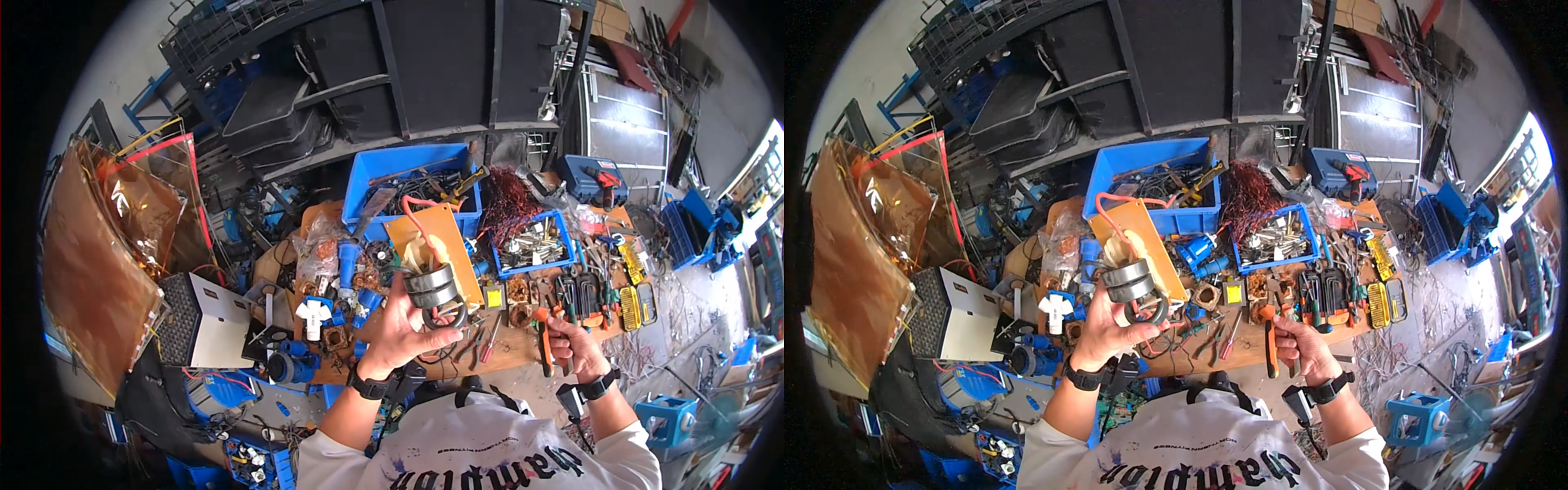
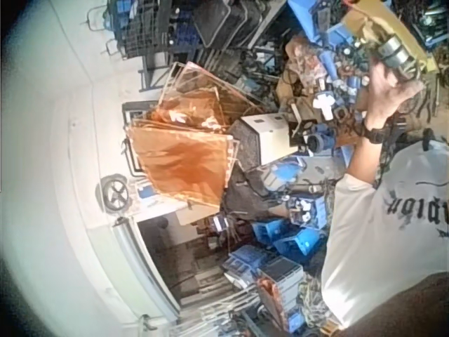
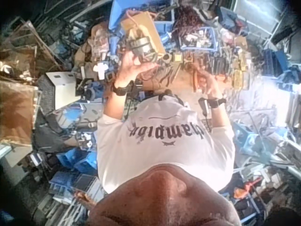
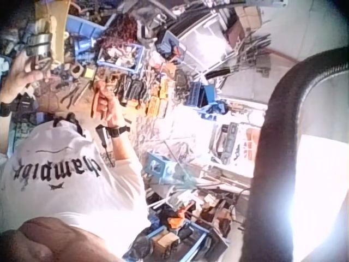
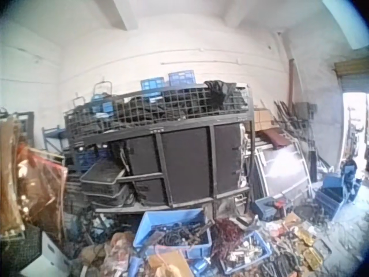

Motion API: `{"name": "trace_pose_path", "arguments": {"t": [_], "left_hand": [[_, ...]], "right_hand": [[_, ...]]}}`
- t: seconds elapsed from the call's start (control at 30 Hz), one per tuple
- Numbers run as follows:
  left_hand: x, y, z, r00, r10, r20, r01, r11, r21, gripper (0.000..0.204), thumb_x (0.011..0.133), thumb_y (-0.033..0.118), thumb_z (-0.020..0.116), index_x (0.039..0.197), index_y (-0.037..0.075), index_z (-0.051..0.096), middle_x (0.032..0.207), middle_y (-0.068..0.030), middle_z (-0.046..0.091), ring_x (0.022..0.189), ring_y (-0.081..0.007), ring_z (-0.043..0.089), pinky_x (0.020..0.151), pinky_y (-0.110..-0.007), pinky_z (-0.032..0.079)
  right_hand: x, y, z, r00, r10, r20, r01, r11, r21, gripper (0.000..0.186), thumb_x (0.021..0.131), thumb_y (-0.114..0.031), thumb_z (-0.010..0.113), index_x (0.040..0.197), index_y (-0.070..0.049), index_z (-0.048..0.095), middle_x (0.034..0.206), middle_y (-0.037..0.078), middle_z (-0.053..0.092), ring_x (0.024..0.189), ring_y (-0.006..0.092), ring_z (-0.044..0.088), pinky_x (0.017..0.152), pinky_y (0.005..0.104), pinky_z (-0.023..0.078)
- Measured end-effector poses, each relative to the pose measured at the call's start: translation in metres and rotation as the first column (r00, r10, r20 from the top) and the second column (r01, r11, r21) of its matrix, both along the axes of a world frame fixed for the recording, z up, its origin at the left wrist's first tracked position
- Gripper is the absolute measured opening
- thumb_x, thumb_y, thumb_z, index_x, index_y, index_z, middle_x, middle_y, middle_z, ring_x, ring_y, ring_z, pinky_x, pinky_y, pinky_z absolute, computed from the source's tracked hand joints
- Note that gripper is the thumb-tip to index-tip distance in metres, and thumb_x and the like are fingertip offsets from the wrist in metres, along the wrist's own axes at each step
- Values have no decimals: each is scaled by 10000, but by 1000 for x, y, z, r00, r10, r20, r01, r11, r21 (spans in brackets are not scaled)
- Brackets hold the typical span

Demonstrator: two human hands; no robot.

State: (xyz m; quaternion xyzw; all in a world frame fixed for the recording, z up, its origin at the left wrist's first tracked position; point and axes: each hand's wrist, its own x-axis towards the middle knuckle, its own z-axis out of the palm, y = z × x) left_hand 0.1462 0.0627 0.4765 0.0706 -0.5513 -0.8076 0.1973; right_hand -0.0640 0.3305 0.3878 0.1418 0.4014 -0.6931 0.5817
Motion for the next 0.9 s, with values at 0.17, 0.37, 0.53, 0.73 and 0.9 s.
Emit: {"name": "trace_pose_path", "arguments": {"t": [0.17,0.37,0.53,0.73,0.9], "left_hand": [[0,0,5,997,51,-53,-51,999,1,854,696,22,847,1351,84,302,1222,-70,517,1138,-178,539,926,-338,501],[0,-2,14,998,34,-58,-29,997,77,786,741,-2,797,1345,71,299,1144,-81,533,1031,-189,592,805,-376,599],[2,-4,11,998,50,-39,-48,998,47,747,764,61,790,1341,68,315,1114,-99,543,948,-214,628,758,-397,600],[2,-7,12,998,23,-54,-16,990,138,493,890,214,599,1290,32,374,972,-132,588,815,-256,661,648,-386,585],[3,-7,14,995,95,36,-101,960,262,373,913,219,573,1203,21,448,899,-124,604,771,-275,675,576,-402,569]], "right_hand": [[-1,2,8,1000,8,25,-7,998,-64,107,947,-172,624,888,-109,560,653,-52,457,455,22,380,327,176,277],[12,-8,6,969,-145,-201,135,989,-63,123,962,-220,608,944,-101,582,700,-12,515,502,95,506,474,270,535],[17,-14,20,960,-127,-247,115,991,-66,134,970,-232,591,926,-108,561,688,-10,506,531,127,547,536,355,578],[17,-9,29,984,-28,-177,-2,987,-163,113,971,-199,591,897,-124,548,638,-46,442,451,48,389,391,207,321],[23,-11,28,980,-57,-188,33,991,-129,150,965,-145,582,826,-117,533,614,-62,420,431,33,368,377,193,279]]}}
